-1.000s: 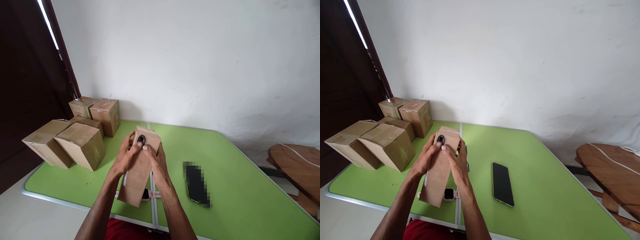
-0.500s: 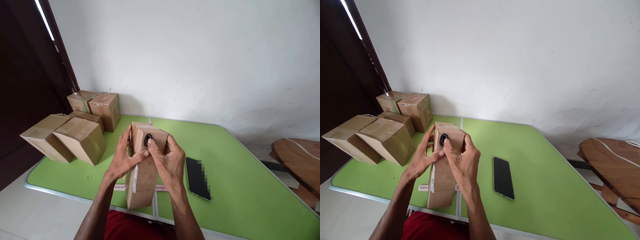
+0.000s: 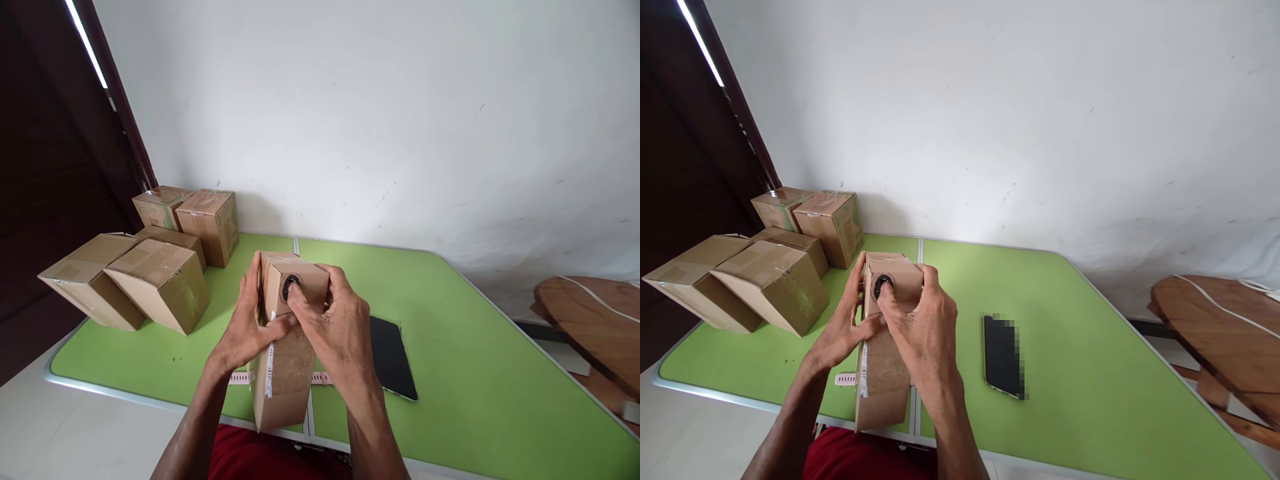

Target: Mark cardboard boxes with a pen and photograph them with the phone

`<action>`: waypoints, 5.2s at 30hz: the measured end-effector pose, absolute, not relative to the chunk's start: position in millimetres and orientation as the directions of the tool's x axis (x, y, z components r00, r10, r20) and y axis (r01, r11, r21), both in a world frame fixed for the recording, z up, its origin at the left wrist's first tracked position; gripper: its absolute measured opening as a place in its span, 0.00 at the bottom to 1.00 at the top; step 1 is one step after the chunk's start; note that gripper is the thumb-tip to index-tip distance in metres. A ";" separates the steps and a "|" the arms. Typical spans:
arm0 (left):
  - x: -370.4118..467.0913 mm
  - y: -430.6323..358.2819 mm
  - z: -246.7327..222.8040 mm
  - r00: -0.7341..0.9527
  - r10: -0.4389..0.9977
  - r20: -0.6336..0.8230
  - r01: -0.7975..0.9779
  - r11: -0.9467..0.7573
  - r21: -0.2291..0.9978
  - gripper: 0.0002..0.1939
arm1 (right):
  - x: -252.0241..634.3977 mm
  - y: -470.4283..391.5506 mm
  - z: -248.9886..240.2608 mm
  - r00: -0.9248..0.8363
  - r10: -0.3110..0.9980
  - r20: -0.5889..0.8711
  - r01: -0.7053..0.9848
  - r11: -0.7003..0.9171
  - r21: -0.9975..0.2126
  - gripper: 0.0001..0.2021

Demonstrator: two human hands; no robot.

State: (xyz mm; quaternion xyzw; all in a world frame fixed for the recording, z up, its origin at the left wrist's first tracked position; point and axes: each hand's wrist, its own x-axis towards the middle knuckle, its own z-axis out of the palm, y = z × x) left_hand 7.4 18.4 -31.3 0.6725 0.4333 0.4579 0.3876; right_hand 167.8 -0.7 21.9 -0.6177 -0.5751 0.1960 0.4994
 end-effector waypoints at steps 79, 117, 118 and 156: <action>29.4 12.2 -25.3 0.127 0.963 0.236 -0.227 -0.203 0.952 0.55 | 179.0 -22.9 -4.5 0.291 0.538 0.791 0.163 0.787 -0.595 0.11; 31.7 9.8 -27.9 0.154 0.959 0.237 -0.238 -0.197 0.951 0.54 | 188.4 -15.7 5.4 0.422 0.475 0.773 0.252 0.757 -0.603 0.02; 32.4 9.6 -28.4 0.154 0.960 0.236 -0.234 -0.196 0.952 0.54 | 187.6 -16.6 5.4 0.414 0.481 0.773 0.263 0.750 -0.607 0.02; -12.3 47.5 -64.8 -0.148 0.945 0.291 -0.118 -0.309 0.944 0.54 | 330.4 -14.0 -149.4 0.567 0.823 -0.039 0.807 -0.565 -0.173 0.40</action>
